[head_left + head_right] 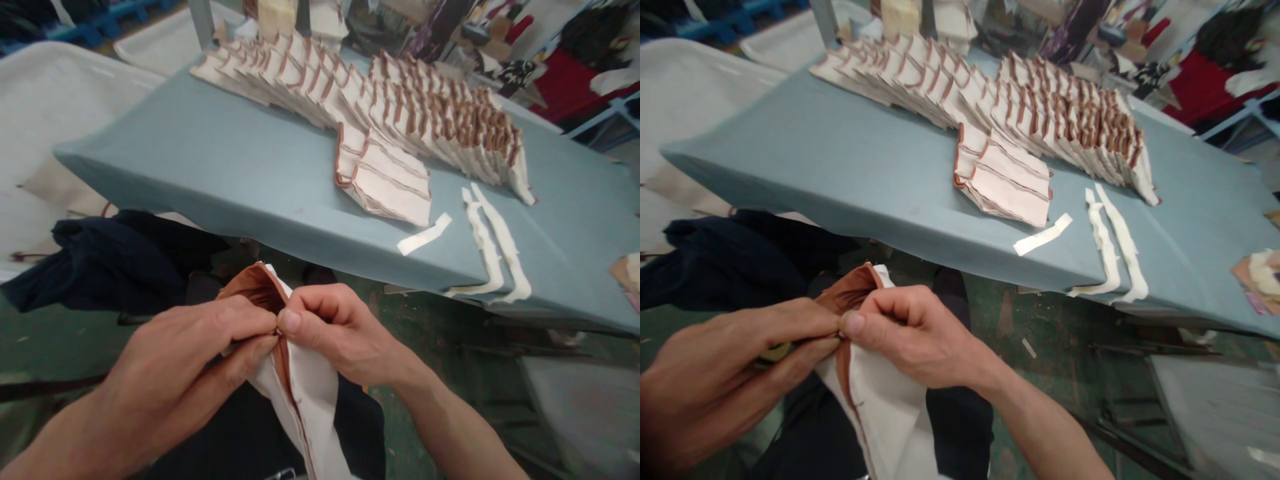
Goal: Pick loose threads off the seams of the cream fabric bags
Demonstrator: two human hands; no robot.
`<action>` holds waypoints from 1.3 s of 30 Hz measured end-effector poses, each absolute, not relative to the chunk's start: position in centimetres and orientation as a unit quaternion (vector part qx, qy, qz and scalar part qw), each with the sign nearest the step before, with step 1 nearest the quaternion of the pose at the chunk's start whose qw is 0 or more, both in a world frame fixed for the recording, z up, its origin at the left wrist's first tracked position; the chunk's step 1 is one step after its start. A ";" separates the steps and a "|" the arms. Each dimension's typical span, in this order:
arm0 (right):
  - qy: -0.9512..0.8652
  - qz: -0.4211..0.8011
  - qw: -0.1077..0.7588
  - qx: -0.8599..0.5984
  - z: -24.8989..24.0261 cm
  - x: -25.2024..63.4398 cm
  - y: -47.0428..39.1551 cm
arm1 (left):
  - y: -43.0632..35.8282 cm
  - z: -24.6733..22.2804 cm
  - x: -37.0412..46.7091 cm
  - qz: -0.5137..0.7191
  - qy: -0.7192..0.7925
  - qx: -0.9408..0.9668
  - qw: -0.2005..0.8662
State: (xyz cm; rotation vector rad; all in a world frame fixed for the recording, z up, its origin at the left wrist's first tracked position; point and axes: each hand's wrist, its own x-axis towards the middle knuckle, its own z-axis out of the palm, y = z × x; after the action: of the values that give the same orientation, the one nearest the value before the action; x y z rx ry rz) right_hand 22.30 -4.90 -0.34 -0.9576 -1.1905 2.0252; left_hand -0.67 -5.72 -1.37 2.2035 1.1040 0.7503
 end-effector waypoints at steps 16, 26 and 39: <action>-0.373 0.788 0.283 -0.400 -1.6 22.6 -6.1 | -6.8 -3.6 1.8 0.388 0.300 0.861 0.136; -0.298 0.852 0.231 -0.363 -3.8 23.0 -6.2 | -6.0 -4.1 2.4 0.379 0.265 0.875 0.143; -0.622 0.675 0.186 -0.350 1.2 25.4 -4.1 | -6.3 -0.9 2.0 0.366 0.383 0.804 0.272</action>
State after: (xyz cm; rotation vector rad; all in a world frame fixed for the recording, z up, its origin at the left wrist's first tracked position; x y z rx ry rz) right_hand 25.41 -4.08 1.22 -0.9868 -1.7529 1.9003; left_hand 1.98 -6.28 -0.90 2.1639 1.0305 0.9859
